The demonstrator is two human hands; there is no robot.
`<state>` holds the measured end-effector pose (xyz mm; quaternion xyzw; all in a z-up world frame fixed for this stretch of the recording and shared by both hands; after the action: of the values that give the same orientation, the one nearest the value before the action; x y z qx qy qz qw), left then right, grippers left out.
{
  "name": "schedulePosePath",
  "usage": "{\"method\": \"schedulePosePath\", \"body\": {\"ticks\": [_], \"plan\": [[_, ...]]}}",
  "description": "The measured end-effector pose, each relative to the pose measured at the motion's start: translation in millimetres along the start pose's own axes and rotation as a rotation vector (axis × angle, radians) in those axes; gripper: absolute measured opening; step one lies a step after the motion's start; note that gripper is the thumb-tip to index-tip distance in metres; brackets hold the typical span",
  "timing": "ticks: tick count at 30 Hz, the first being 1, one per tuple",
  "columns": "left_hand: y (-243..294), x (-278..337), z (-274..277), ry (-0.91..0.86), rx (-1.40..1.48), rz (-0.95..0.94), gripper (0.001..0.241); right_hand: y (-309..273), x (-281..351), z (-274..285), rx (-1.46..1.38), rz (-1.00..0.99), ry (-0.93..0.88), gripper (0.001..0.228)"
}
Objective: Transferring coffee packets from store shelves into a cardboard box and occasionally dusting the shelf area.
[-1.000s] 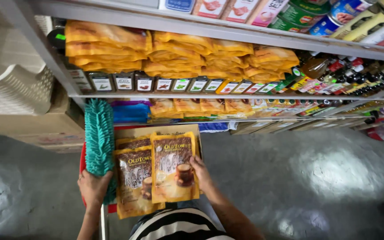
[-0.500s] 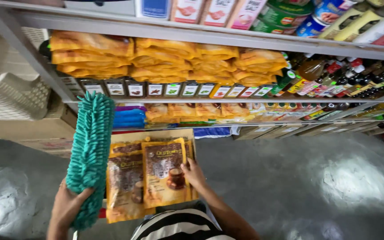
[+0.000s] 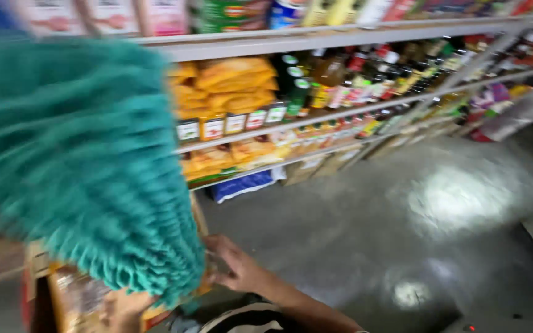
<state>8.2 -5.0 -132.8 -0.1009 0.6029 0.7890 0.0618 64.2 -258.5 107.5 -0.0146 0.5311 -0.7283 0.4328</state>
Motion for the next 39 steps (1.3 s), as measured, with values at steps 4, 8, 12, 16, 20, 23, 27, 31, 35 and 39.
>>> {"method": "schedulePosePath", "body": {"ticks": [4,8,12,16,20,23,27,31,35,39], "plan": [[110.2,-78.8,-136.1,0.153,0.097,0.024,0.046,73.7,82.1,29.7,0.034,-0.099,0.068,0.066],[182.5,-109.1,-218.1,0.130,0.203,0.075,0.032,128.8,165.9,98.9,-0.017,-0.516,0.317,0.072],[176.8,-119.8,-296.4,-0.232,0.027,0.205,0.035,116.3,233.3,162.4,0.252,-0.610,0.416,0.083],[109.6,-106.8,-363.4,-0.479,-0.136,0.345,0.046,178.2,324.4,160.8,0.268,-0.966,0.414,0.071],[86.8,-115.5,-408.2,-0.656,-0.069,0.226,0.045,213.7,361.1,176.3,-0.096,-1.116,0.818,0.063],[81.9,-131.7,-426.6,-0.733,-0.044,0.163,0.040,247.5,383.9,191.7,-0.350,-1.224,1.059,0.053],[62.8,-173.9,-439.2,-0.841,-0.096,0.122,0.034,290.9,375.1,248.5,-0.350,-1.125,1.168,0.051],[62.7,-236.7,-438.0,-0.824,-0.085,0.080,0.031,351.2,349.1,299.4,-0.281,-1.109,1.167,0.060],[61.1,-272.3,-452.4,-0.797,-0.135,0.078,0.027,418.6,347.6,330.6,0.166,-1.017,1.083,0.062],[62.7,-286.5,-481.1,-0.906,-0.137,0.110,0.025,390.1,292.1,355.5,0.602,-1.008,0.714,0.079]]}}
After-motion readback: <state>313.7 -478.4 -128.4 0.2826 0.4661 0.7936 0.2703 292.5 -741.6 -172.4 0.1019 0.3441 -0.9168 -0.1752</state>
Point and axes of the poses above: each hand's wrist, its own x-axis away from the middle knuckle, its own z-axis out of the back of the hand, y = z × x, the point moved 10 cm from there along -x, towards the middle knuckle, and after that the axes turned 3 degrees about -x, right-handed, at the moved point
